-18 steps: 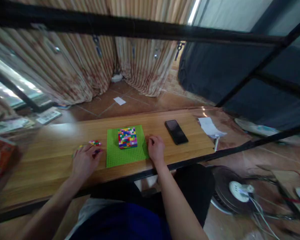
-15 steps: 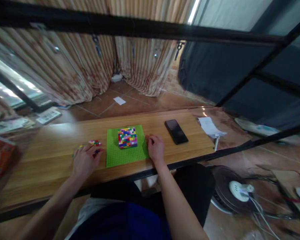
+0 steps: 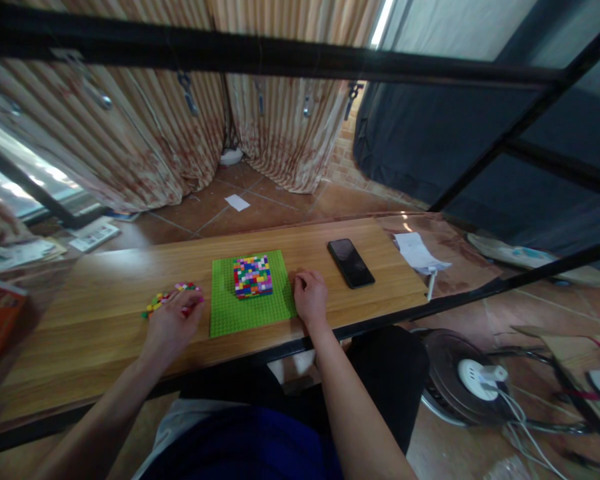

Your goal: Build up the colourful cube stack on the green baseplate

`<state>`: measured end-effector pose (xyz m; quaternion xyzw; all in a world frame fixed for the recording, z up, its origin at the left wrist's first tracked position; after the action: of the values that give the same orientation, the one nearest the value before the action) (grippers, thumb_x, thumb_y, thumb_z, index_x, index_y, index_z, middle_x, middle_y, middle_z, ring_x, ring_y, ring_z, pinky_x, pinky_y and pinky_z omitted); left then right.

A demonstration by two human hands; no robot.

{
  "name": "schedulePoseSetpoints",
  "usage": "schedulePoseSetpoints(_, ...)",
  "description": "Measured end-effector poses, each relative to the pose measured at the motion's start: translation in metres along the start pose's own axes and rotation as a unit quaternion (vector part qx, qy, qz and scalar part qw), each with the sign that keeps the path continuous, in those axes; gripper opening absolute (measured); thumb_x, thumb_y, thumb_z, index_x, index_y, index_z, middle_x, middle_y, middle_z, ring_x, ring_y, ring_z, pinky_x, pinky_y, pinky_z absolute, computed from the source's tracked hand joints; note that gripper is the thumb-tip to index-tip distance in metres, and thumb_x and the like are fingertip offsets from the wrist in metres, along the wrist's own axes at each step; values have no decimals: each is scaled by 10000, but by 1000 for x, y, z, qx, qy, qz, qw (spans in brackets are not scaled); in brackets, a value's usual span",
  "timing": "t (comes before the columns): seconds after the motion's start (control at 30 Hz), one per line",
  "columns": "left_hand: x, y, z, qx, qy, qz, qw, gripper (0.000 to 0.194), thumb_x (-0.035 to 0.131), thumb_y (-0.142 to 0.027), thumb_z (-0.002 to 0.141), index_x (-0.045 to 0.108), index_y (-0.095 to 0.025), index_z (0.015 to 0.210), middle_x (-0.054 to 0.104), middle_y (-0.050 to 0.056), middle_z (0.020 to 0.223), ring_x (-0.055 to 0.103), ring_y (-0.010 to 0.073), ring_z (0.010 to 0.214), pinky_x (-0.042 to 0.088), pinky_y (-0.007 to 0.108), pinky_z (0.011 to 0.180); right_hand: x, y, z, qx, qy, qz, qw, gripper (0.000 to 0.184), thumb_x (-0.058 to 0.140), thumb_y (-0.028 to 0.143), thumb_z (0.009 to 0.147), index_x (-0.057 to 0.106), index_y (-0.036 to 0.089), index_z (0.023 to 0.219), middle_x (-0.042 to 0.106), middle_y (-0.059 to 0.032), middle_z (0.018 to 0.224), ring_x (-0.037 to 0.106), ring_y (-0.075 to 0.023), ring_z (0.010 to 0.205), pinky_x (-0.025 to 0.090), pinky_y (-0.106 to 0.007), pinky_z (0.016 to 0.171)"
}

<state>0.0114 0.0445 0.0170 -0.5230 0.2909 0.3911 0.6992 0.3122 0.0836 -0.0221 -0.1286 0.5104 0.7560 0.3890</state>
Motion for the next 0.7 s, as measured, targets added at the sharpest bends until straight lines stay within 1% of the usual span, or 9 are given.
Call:
schedulePoseSetpoints(0.2, -9, -22, 8, 36, -41, -90, 994, 108, 532, -253, 809, 624, -211, 769, 670, 2, 749, 632, 151, 697, 485, 269, 709, 0, 0, 0, 1, 0, -2, 1000, 218, 514, 207, 872, 719, 170, 806, 686, -91, 860, 619, -217, 844, 484, -339, 781)
schedulePoseSetpoints(0.37, -10, -41, 17, 51, -42, -131, 989, 98, 558, -225, 799, 638, -211, 745, 677, 0, 755, 629, 142, 704, 493, 277, 754, 0, 1, 0, 2, -1, 4, 1000, 223, 512, 206, 872, 719, 164, 800, 684, -96, 858, 620, -219, 839, 485, -341, 780)
schedulePoseSetpoints(0.53, -2, -59, 26, 66, -24, -155, 985, 105, 570, -224, 804, 657, -209, 746, 692, 6, 780, 643, 148, 751, 489, 272, 756, 0, 0, 0, 9, 1, 4, 1000, 225, 509, 220, 877, 718, 182, 805, 687, -90, 869, 618, -219, 854, 485, -348, 800)
schedulePoseSetpoints(0.7, 11, -62, 35, 66, -2, -159, 985, 93, 596, -234, 790, 675, -210, 749, 698, -3, 761, 647, 150, 730, 487, 264, 728, 1, 0, 0, 11, 4, 8, 1000, 228, 507, 223, 877, 719, 181, 804, 687, -91, 874, 619, -221, 861, 486, -346, 802)
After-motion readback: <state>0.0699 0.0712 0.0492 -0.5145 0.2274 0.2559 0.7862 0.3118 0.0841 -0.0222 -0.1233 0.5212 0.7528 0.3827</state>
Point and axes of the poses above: each hand's wrist, its own z-axis towards the middle knuckle, its own x-axis out of the palm, y = z × x, the point moved 4 cm from there along z, towards the middle knuckle
